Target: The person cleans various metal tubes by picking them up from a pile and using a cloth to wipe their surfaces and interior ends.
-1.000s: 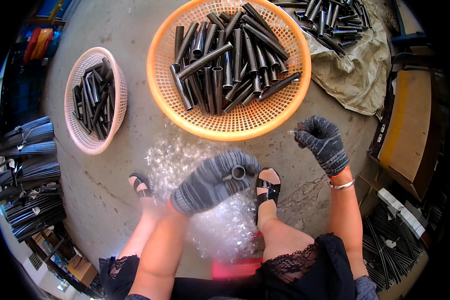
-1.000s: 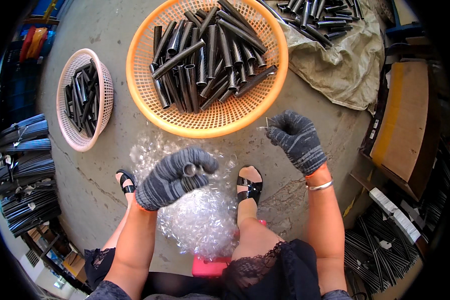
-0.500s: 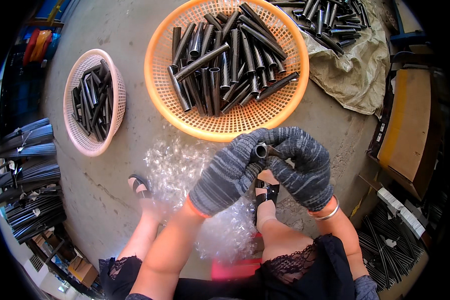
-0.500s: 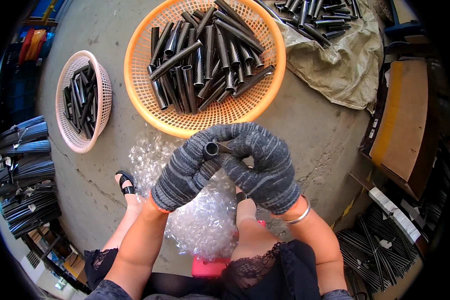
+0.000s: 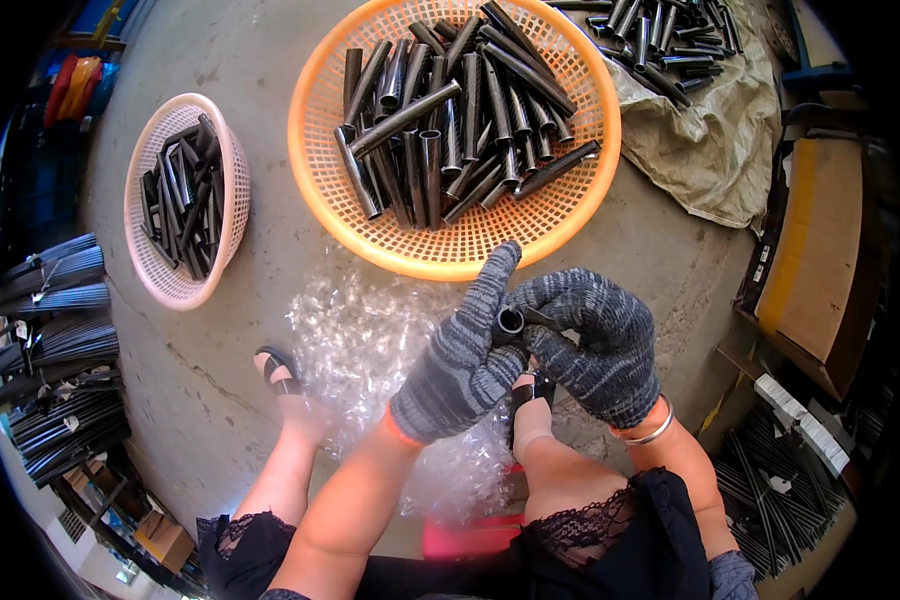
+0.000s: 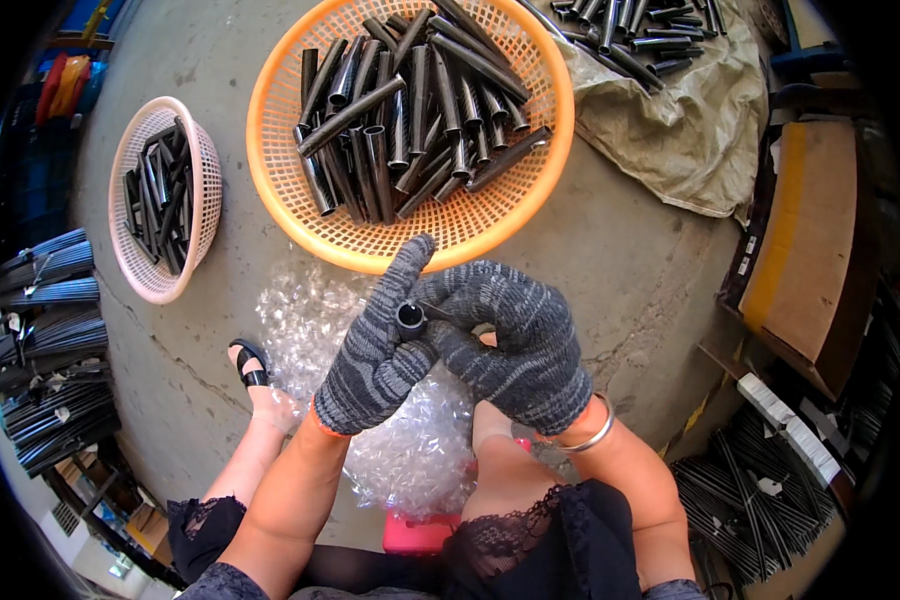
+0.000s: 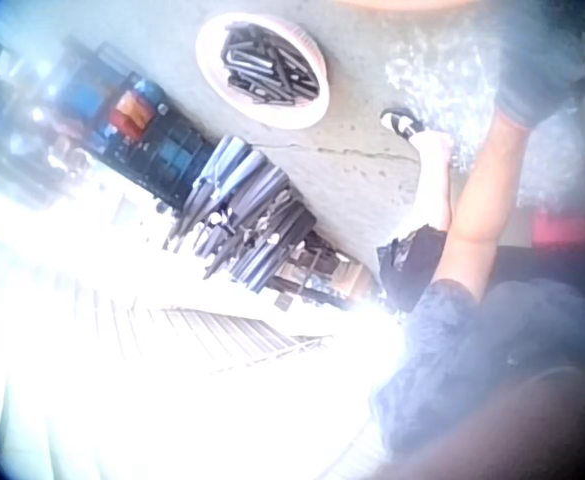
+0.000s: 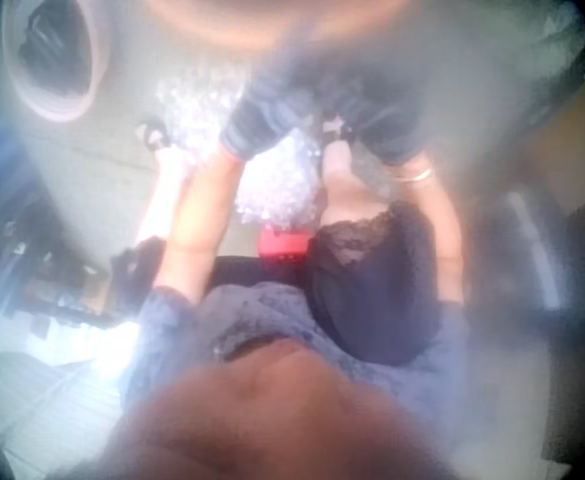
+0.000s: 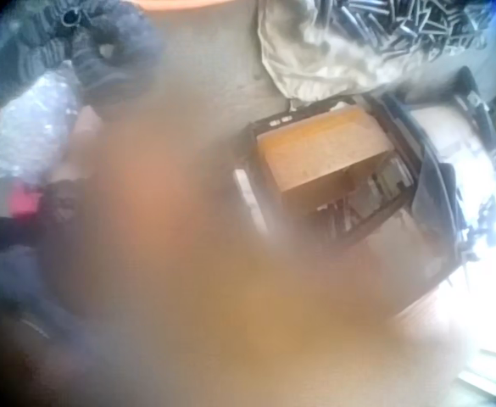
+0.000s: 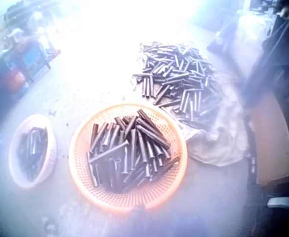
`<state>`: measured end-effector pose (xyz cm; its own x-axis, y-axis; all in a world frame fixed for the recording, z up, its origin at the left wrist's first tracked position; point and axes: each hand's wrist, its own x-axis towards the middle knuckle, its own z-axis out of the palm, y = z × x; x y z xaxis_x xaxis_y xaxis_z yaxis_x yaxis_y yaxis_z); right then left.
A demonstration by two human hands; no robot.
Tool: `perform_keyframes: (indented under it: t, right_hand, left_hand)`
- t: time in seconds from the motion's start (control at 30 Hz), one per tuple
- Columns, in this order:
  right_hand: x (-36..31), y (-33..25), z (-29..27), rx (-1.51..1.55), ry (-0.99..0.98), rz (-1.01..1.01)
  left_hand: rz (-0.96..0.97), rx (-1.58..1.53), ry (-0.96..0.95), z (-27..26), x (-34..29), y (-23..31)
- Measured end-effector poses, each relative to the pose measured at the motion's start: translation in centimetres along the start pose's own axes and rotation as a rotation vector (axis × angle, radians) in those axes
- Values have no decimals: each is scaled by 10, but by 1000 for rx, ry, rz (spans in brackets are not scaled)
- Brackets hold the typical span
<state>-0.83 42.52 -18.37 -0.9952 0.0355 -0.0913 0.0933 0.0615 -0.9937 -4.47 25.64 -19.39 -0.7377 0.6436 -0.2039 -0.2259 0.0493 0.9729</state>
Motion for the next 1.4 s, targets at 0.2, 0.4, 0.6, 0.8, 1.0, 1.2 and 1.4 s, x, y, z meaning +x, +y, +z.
perform_keyframes:
  t: [0.2, 0.4, 0.6, 0.8, 1.0, 1.2, 1.4]
  right_hand:
    - [-4, -2, 5, -65, 43, -36]
    - [-10, 3, 7, -126, 75, -73]
    - [-2, -1, -4, -147, -37, -86]
    - [4, 4, -6, -156, -104, -121]
    - [-1, 4, -4, -44, -11, 45]
    - [1, 12, -4, -22, 24, 21]
    - [-1, 9, -19, 96, -21, 172]
  left_hand:
    - [-24, 28, -5, 4, 0, 6]
    - [-47, 71, -9, 7, 0, 9]
    - [-75, -33, -99, 3, 0, 12]
    - [10, -124, -44, 6, -6, -5]
    - [-168, -392, 8, 0, -21, -18]
    - [-278, -648, -72, -8, -18, -1]
    - [-299, -599, -106, -8, -21, -3]
